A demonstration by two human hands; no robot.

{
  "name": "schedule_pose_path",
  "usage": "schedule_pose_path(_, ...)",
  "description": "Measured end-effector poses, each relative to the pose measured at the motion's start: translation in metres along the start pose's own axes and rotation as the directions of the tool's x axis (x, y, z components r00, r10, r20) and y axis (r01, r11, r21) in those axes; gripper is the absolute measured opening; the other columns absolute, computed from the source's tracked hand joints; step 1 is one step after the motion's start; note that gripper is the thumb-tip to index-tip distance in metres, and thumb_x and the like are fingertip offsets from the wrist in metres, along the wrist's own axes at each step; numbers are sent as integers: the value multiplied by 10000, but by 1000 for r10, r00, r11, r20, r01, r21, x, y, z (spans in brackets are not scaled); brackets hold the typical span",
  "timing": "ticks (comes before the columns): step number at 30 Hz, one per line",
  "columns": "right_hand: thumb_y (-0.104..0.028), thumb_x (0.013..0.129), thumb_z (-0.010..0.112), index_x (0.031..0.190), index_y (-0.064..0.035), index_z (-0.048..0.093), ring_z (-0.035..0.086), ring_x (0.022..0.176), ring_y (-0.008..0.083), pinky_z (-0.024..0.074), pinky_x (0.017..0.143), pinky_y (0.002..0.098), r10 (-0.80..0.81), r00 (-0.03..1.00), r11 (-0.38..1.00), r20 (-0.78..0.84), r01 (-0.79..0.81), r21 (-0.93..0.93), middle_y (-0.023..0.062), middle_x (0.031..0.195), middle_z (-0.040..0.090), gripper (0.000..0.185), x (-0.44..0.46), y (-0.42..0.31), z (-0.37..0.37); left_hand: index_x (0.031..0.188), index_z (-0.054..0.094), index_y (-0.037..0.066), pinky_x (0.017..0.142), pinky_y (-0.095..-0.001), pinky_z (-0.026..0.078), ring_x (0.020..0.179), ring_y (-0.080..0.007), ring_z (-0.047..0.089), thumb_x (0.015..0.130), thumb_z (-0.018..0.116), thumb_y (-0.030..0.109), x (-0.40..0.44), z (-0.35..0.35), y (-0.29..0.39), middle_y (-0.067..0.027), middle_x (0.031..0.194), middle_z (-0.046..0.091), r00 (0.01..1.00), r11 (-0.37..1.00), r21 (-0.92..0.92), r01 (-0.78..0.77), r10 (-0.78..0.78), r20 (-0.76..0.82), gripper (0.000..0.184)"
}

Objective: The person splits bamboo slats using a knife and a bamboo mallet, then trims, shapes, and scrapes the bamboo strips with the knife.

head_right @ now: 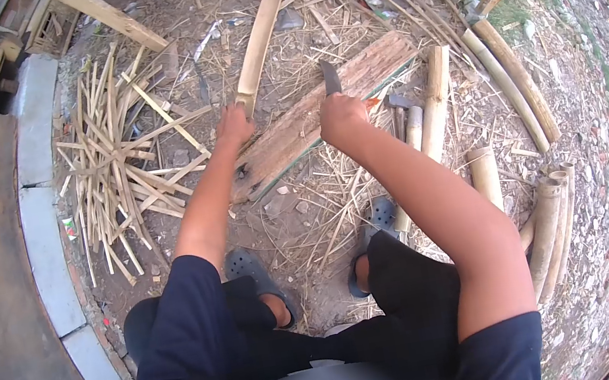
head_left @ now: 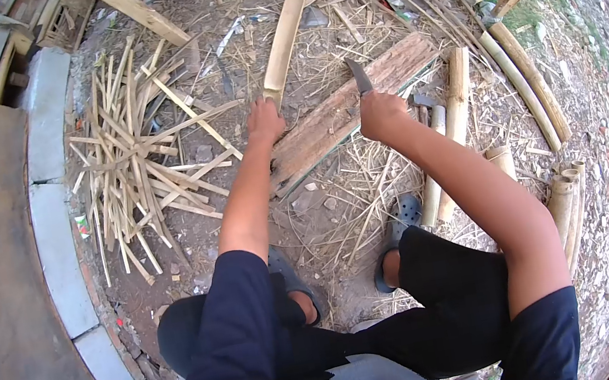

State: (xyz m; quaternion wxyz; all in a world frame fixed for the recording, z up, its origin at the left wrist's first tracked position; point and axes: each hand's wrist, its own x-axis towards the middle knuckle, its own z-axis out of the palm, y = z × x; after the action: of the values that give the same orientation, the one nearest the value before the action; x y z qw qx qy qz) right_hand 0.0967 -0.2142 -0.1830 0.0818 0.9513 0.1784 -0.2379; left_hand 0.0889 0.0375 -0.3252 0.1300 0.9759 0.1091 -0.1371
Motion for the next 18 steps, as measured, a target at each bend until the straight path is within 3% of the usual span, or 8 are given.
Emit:
schedule_pose_path(2, -184, 806, 651, 1076, 8, 701, 697, 1002, 304, 586, 752, 408, -9, 999, 1000, -51, 8, -15, 190, 1102, 688, 335, 2, -3, 6, 1403, 413, 62, 1077, -477, 401, 1306, -368, 413, 814, 709, 223, 19, 9, -7, -173, 1389, 435, 999, 998, 62, -5, 7, -33, 678)
schedule_pose_path(5, -172, 798, 628, 1057, 26, 696, 695, 1012, 302, 574, 793, 409, 19, 999, 996, 31, -22, 84, 195, 1063, 700, 332, 6, 0, -14, 1485, 301, 83, 1061, -481, 423, 1305, -362, 420, 815, 711, 218, 35, 35, -10, -183, 1414, 412, 983, 981, 189, -53, 84, -161, 797)
schedule_pose_path(8, -161, 793, 599, 1036, 32, 694, 703, 984, 299, 566, 822, 404, 47, 990, 980, 137, -72, 185, 184, 1042, 710, 324, 12, 8, -38, 1445, 364, 72, 1023, -472, 461, 1278, -347, 446, 801, 727, 194, 46, 34, -5, -180, 1386, 433, 997, 977, 209, -35, 50, -63, 749)
schedule_pose_path(9, -169, 793, 593, 1038, 32, 692, 727, 888, 274, 570, 804, 388, 54, 990, 980, 132, -78, 185, 168, 988, 723, 332, 18, 11, -37, 1361, 451, 70, 981, -452, 493, 1256, -340, 462, 786, 742, 161, 47, 33, -3, -174, 1335, 466, 998, 975, 219, -37, 48, -43, 650)
schedule_pose_path(12, -159, 792, 578, 1044, 41, 687, 735, 763, 251, 573, 785, 367, 47, 984, 960, 171, -91, 264, 156, 910, 731, 340, 22, 22, -36, 1244, 521, 55, 926, -453, 522, 1194, -361, 510, 764, 762, 143, 33, 31, 2, -185, 1271, 491, 976, 964, 252, -84, 131, -174, 544)
schedule_pose_path(15, -137, 796, 553, 1047, 66, 677, 730, 692, 235, 575, 772, 363, 27, 980, 955, 199, -83, 283, 162, 874, 730, 345, 15, 31, -42, 1195, 541, 49, 891, -463, 534, 1120, -395, 558, 743, 779, 147, 10, 29, 8, -205, 1220, 508, 989, 992, 129, 10, 9, -147, 520)
schedule_pose_path(18, -119, 801, 531, 1031, 76, 679, 729, 688, 240, 578, 766, 365, 26, 981, 951, 192, -84, 299, 163, 905, 731, 336, 11, 38, -37, 1175, 570, 68, 888, -442, 525, 1090, -355, 583, 706, 826, 223, 4, 42, -3, -182, 1183, 520, 990, 991, 74, 114, -107, -93, 556)
